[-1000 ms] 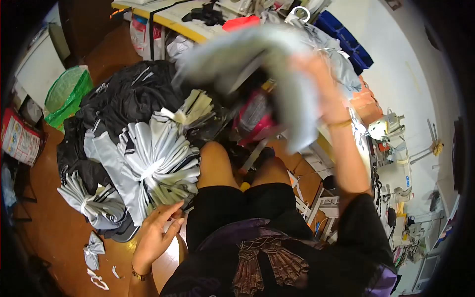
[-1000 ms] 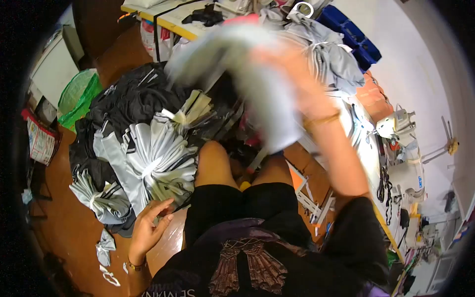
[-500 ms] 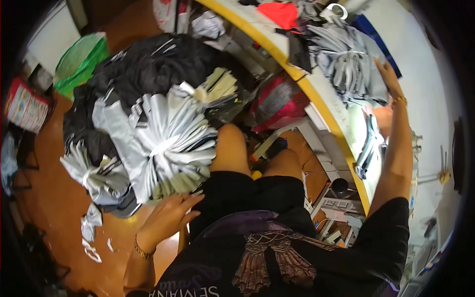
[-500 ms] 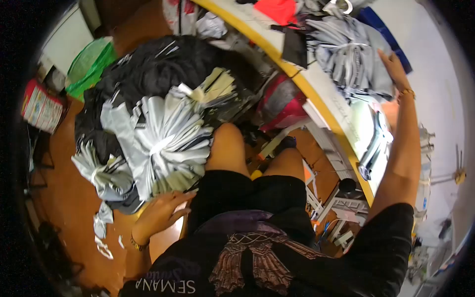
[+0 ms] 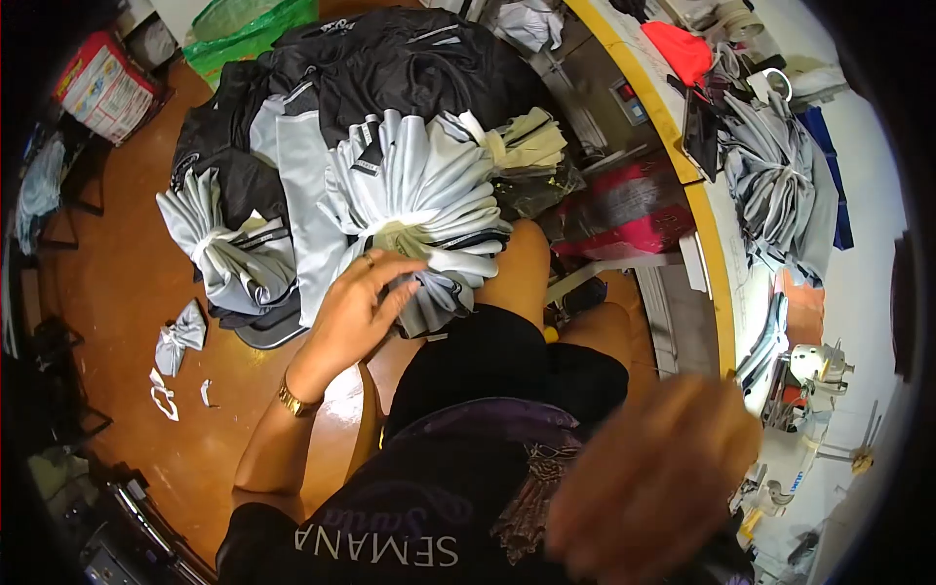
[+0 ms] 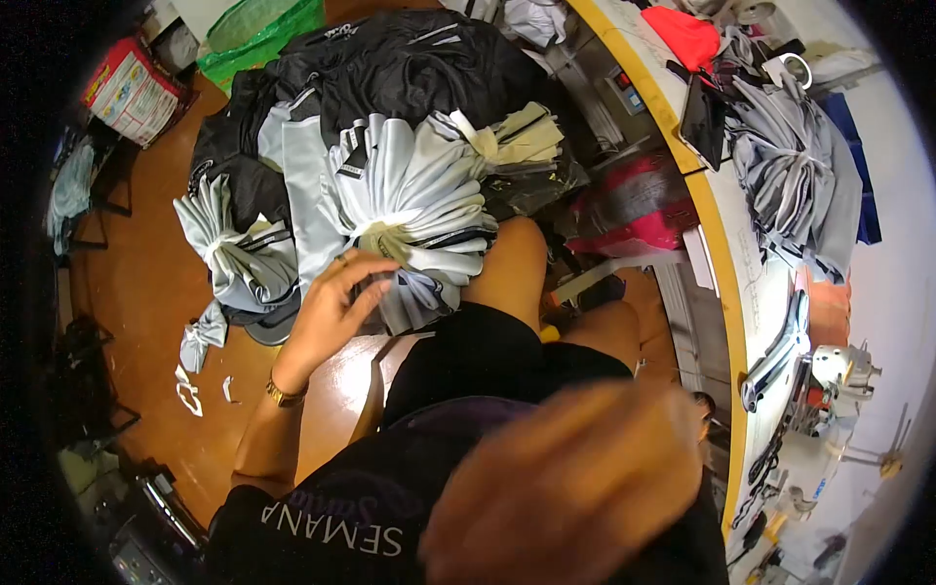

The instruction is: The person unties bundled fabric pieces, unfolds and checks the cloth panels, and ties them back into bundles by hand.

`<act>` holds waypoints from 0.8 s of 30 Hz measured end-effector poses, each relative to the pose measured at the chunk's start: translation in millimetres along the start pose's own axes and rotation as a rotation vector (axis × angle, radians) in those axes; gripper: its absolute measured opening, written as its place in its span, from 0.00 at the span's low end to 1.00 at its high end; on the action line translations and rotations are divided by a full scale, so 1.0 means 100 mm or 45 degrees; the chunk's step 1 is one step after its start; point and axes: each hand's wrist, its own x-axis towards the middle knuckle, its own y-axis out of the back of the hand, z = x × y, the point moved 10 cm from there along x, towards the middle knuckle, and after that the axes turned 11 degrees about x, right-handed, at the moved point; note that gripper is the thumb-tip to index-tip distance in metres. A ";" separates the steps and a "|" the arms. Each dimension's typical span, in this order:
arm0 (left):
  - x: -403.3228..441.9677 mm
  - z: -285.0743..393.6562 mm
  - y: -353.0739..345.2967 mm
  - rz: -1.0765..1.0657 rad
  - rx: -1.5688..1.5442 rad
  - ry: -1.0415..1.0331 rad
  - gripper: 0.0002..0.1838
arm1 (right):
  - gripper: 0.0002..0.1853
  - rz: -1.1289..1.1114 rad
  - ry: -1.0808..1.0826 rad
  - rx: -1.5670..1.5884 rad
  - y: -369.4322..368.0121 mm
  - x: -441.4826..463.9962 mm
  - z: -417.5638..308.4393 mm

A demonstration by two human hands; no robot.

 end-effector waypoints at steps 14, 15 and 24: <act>-0.44 -1.09 -0.25 0.229 -0.112 0.422 0.23 | 0.21 0.042 0.652 0.916 -1.38 1.06 0.14; -0.48 -1.21 -0.13 0.323 0.136 0.436 0.24 | 0.22 0.067 0.660 0.797 -1.64 1.08 0.14; -0.22 -1.86 -0.44 0.223 1.227 0.717 0.37 | 0.20 0.126 0.539 0.262 -2.28 0.99 0.06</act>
